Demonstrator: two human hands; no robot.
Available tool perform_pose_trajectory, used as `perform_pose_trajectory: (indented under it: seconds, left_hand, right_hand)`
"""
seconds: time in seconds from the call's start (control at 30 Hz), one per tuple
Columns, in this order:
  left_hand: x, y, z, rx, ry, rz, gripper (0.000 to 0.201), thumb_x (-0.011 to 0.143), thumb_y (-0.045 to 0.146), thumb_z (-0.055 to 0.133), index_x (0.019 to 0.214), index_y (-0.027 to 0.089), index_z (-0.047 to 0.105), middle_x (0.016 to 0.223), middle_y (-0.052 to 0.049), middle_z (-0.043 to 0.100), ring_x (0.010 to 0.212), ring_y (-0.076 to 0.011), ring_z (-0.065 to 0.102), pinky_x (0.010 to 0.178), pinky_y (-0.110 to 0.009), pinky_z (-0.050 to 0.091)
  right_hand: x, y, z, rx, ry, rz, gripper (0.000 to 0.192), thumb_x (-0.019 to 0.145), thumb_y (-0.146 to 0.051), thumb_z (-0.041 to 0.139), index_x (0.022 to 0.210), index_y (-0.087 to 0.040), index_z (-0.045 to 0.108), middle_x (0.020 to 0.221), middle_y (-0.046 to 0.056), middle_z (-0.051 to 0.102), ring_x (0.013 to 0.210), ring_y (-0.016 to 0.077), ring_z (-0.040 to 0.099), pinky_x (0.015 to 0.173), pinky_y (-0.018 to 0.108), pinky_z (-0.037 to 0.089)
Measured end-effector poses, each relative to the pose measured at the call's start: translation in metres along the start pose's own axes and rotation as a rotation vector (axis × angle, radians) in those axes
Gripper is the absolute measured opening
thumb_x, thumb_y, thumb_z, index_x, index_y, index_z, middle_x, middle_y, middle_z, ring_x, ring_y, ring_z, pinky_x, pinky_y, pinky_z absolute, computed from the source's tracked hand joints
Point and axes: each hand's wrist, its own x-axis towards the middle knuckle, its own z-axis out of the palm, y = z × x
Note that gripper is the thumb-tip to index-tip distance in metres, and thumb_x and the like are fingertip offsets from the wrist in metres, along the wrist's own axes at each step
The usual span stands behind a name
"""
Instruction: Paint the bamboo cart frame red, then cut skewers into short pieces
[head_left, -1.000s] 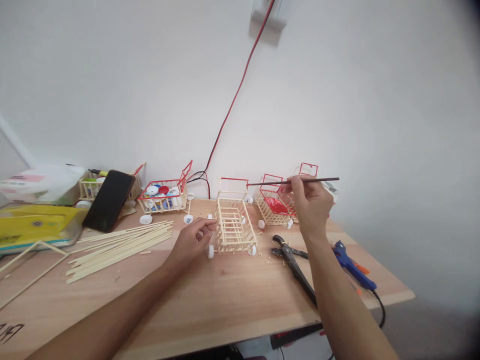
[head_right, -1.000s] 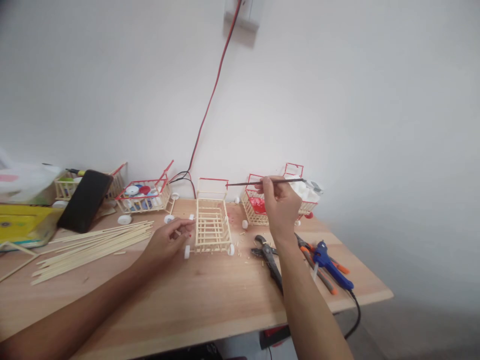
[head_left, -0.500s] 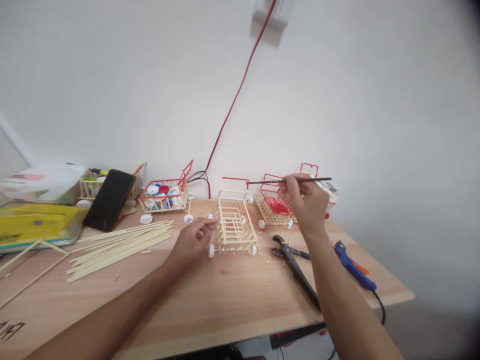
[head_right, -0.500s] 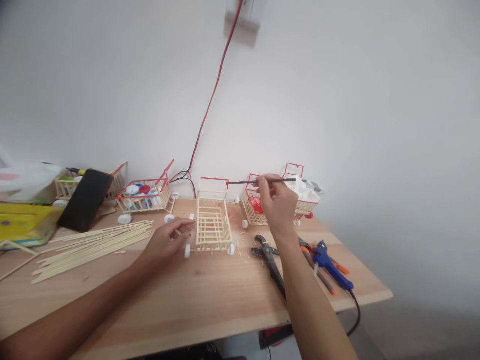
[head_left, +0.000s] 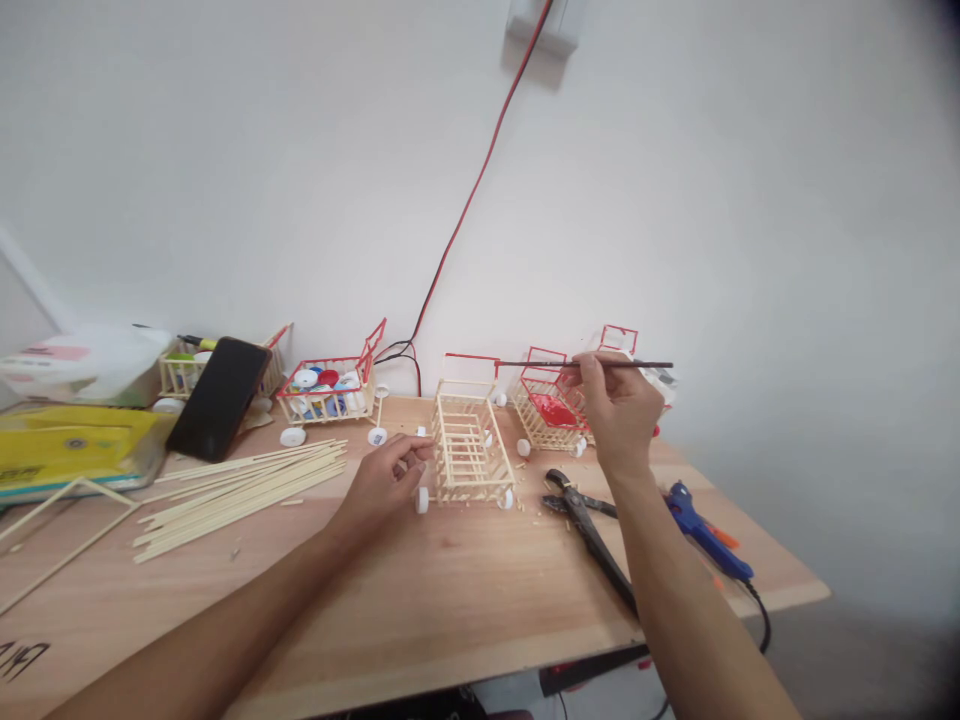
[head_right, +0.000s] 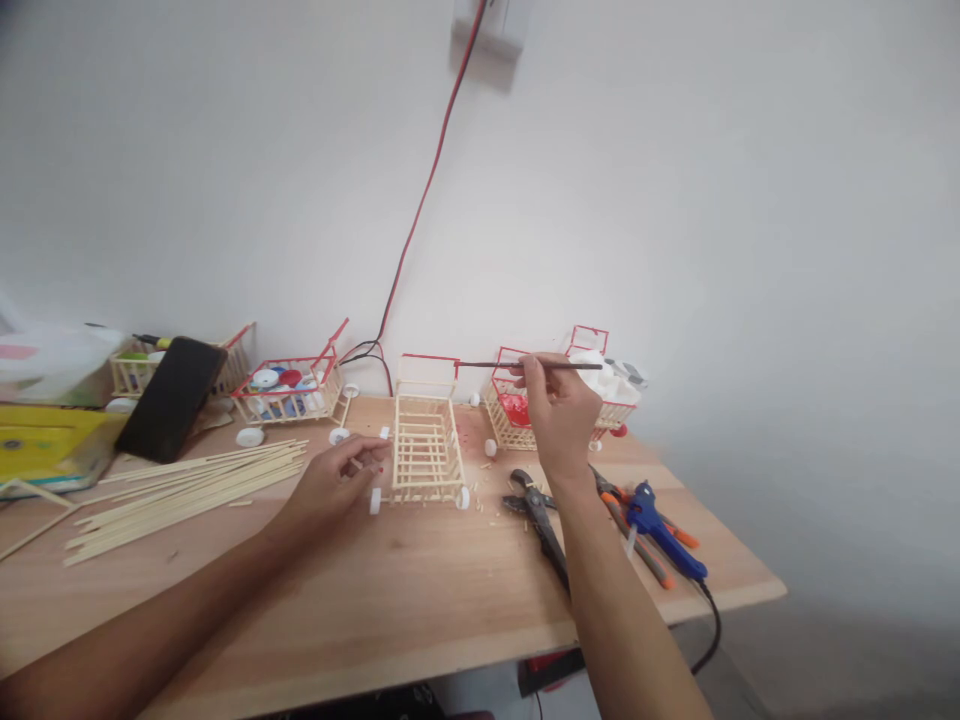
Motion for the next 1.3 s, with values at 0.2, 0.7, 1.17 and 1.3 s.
perform_pose_trajectory:
  seconds: [0.2,0.7,1.17,1.3]
  left_hand:
    - [0.000,0.000,0.000,-0.007,-0.014,-0.009,0.033,0.079,0.010,0.048,0.107,0.016,0.064,0.096,-0.005,0.066,0.079,-0.0138,0.058,0.066,-0.024,0.045]
    - [0.000,-0.004,0.000,-0.002,-0.031,-0.009,0.031,0.079,0.011,0.049,0.106,0.017,0.064,0.096,-0.004,0.065,0.078,-0.0135,0.058,0.066,-0.024,0.044]
    - [0.001,0.000,0.000,-0.002,-0.031,-0.009,0.031,0.079,0.011,0.049,0.106,0.016,0.065,0.099,-0.005,0.066,0.078,-0.0136,0.058,0.066,-0.024,0.045]
    - [0.001,-0.001,0.000,0.008,-0.032,-0.005,0.031,0.079,0.011,0.049,0.105,0.016,0.065,0.098,-0.005,0.066,0.076,-0.0134,0.058,0.065,-0.023,0.045]
  right_hand:
    - [-0.002,0.001,-0.001,0.055,0.062,0.015,0.025,0.086,-0.039,0.057,0.087,-0.016,0.066,0.077,0.005,0.071,0.065,0.0160,0.068,0.063,0.027,0.053]
    - [-0.022,0.008,-0.009,0.009,0.085,0.076,0.021,0.083,-0.036,0.061,0.084,-0.016,0.068,0.071,0.005,0.072,0.061,0.0181,0.068,0.061,0.029,0.054]
    - [-0.023,0.004,-0.008,-0.019,0.071,0.070,0.023,0.084,-0.038,0.061,0.084,-0.016,0.069,0.071,0.005,0.072,0.064,0.0196,0.069,0.064,0.030,0.055]
    - [-0.025,0.007,-0.012,-0.038,0.080,0.077,0.023,0.083,-0.037,0.062,0.085,-0.016,0.069,0.070,0.005,0.072,0.063,0.0197,0.069,0.063,0.030,0.055]
